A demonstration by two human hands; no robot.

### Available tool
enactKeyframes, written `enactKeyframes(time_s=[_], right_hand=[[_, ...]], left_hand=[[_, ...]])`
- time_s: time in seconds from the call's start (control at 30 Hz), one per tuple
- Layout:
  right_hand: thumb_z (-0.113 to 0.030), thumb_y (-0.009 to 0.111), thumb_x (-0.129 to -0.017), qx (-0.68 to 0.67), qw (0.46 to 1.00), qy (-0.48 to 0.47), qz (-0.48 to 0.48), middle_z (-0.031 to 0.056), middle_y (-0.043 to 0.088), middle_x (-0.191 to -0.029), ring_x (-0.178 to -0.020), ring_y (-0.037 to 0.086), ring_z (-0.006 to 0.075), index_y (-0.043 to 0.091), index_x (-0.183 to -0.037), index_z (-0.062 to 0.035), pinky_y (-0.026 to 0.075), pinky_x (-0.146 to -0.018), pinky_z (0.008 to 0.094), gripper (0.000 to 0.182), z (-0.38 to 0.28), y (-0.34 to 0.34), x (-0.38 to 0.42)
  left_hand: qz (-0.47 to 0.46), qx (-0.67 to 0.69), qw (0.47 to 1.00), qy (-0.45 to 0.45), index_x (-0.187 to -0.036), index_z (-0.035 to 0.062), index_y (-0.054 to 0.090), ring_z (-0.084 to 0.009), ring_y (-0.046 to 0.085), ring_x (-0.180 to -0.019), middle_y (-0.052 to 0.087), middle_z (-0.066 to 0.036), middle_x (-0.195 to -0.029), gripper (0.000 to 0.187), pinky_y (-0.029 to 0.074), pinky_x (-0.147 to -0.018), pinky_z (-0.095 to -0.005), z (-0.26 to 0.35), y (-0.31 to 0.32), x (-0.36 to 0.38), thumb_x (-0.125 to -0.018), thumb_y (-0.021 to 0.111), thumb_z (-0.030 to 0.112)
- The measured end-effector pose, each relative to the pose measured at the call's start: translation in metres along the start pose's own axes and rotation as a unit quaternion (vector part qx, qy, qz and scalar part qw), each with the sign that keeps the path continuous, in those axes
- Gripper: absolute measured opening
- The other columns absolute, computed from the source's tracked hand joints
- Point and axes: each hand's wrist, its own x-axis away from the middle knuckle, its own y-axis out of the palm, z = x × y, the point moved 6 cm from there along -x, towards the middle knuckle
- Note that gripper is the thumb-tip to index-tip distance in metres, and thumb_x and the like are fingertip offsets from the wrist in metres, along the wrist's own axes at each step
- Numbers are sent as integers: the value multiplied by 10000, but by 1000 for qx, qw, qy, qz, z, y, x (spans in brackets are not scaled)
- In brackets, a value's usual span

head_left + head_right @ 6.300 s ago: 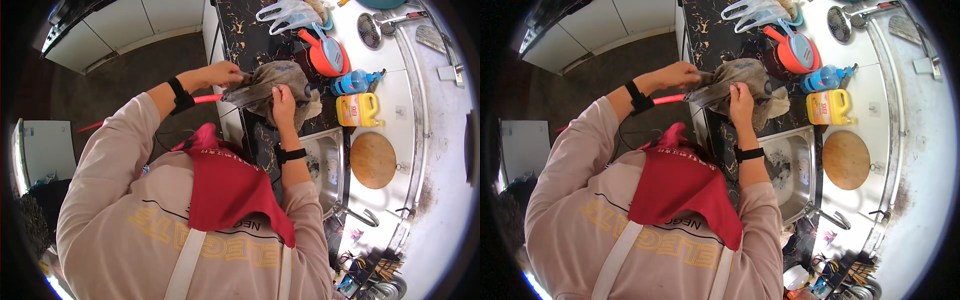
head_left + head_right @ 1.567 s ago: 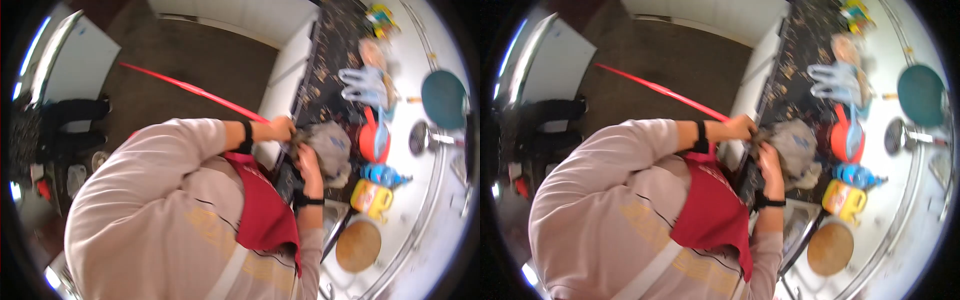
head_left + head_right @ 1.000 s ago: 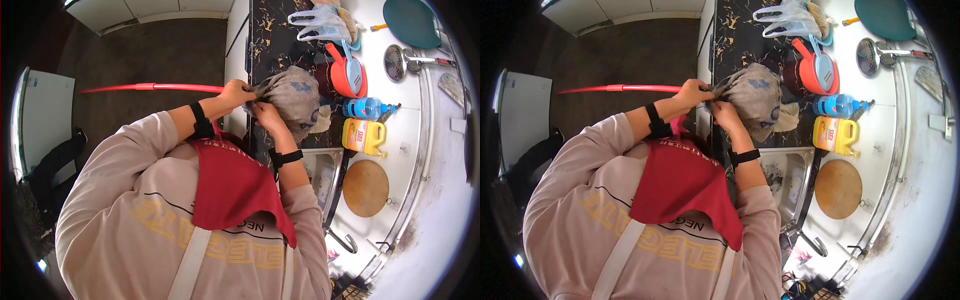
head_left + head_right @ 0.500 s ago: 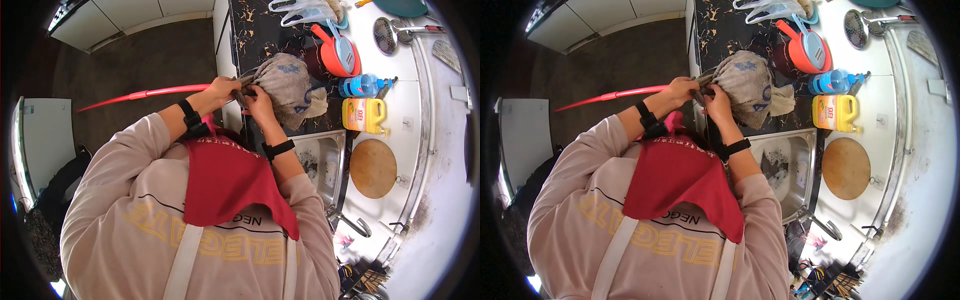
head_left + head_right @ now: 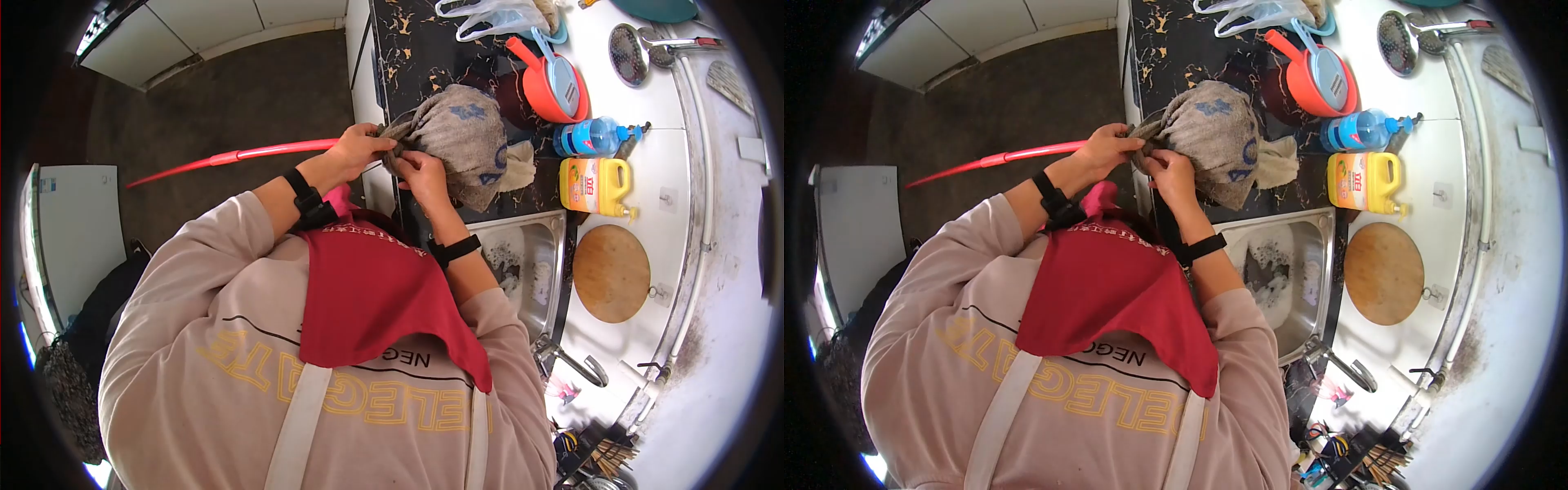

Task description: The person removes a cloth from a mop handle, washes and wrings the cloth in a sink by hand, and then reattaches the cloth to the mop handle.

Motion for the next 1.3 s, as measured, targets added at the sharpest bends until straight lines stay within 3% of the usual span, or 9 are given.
enactKeyframes(time_s=[0.13, 0.37, 0.43, 0.47, 0.53, 0.63, 1.0, 1.17, 1.3], right_hand=[[-161, 581, -850, -108, 989, 87, 43, 77, 625, -802, -642, 588, 124, 617, -971, 39, 502, -461, 255, 236, -8, -3, 2], [-228, 554, -873, -69, 997, 18, 43, 96, 637, -808, -597, 601, 161, 623, -922, 19, 495, -479, 274, 261, 1, 3, -4], [-219, 525, -881, 257, 947, -133, 139, 137, 627, -794, -590, 616, 260, 568, -869, -11, 496, -491, 331, 213, -24, 0, 2], [-219, 525, -881, 258, 947, -133, 137, 137, 627, -794, -590, 616, 260, 568, -869, -11, 496, -491, 331, 213, -25, -1, 4], [-188, 504, -881, 443, 828, -294, 177, 162, 597, -773, -617, 598, 331, 487, -838, -56, 486, -519, 382, 140, -68, 7, 24], [-183, 487, -892, 462, 815, -302, 177, 147, 571, -741, -597, 588, 326, 445, -855, -76, 475, -525, 403, 121, -74, 9, 22], [-138, 610, -800, 234, 930, -269, 94, 153, 607, -729, -665, 592, 339, 570, -920, -24, 467, -628, 391, 170, -66, -11, -4], [-108, 636, -760, 107, 992, -50, 44, 154, 626, -772, -716, 603, 315, 619, -916, -14, 480, -679, 356, 183, -51, -15, -12], [-100, 605, -784, 239, 933, -244, 110, 141, 624, -787, -726, 604, 317, 611, -896, -16, 478, -660, 366, 140, -66, -12, 3]], left_hand=[[-51, 12, 998, -30, -980, 3, 507, -196, 561, -881, 565, -93, -947, 236, 448, -758, -330, 1, 0, -3, -776, 602, 78], [-137, 22, 988, -66, -1031, 10, 516, -177, 557, -929, 577, -73, -996, 264, 435, -834, -335, 0, 0, -5, -808, 611, 113], [-145, 27, 986, -83, -1043, 9, 514, -173, 557, -934, 577, -74, -1002, 274, 432, -846, -335, 3, -2, -2, -816, 614, 127], [-156, 32, 982, -101, -1055, 9, 513, -170, 557, -940, 578, -75, -1008, 286, 429, -858, -334, 4, -1, -1, -825, 617, 141], [-168, 1, 980, -107, -1053, 13, 513, -166, 555, -939, 577, -71, -1006, 284, 427, -860, -331, 8, -2, -1, -828, 620, 150], [-189, -45, 977, -93, -1053, 19, 512, -156, 551, -942, 575, -62, -1002, 277, 426, -863, -318, 5, -4, -8, -835, 620, 152], [-255, 92, 961, -56, -1102, -29, 514, -175, 559, -990, 567, -84, -1055, 272, 420, -957, -301, 0, -11, -2, -862, 573, 84], [-168, 33, 984, -49, -1074, -54, 556, -180, 617, -919, 615, -109, -1006, 226, 508, -822, -281, -3, -19, -13, -861, 518, 11], [-90, -190, 977, 16, -989, -46, 611, -176, 650, -798, 651, -102, -904, 175, 526, -697, -262, 18, -19, -10, -846, 524, 7]])
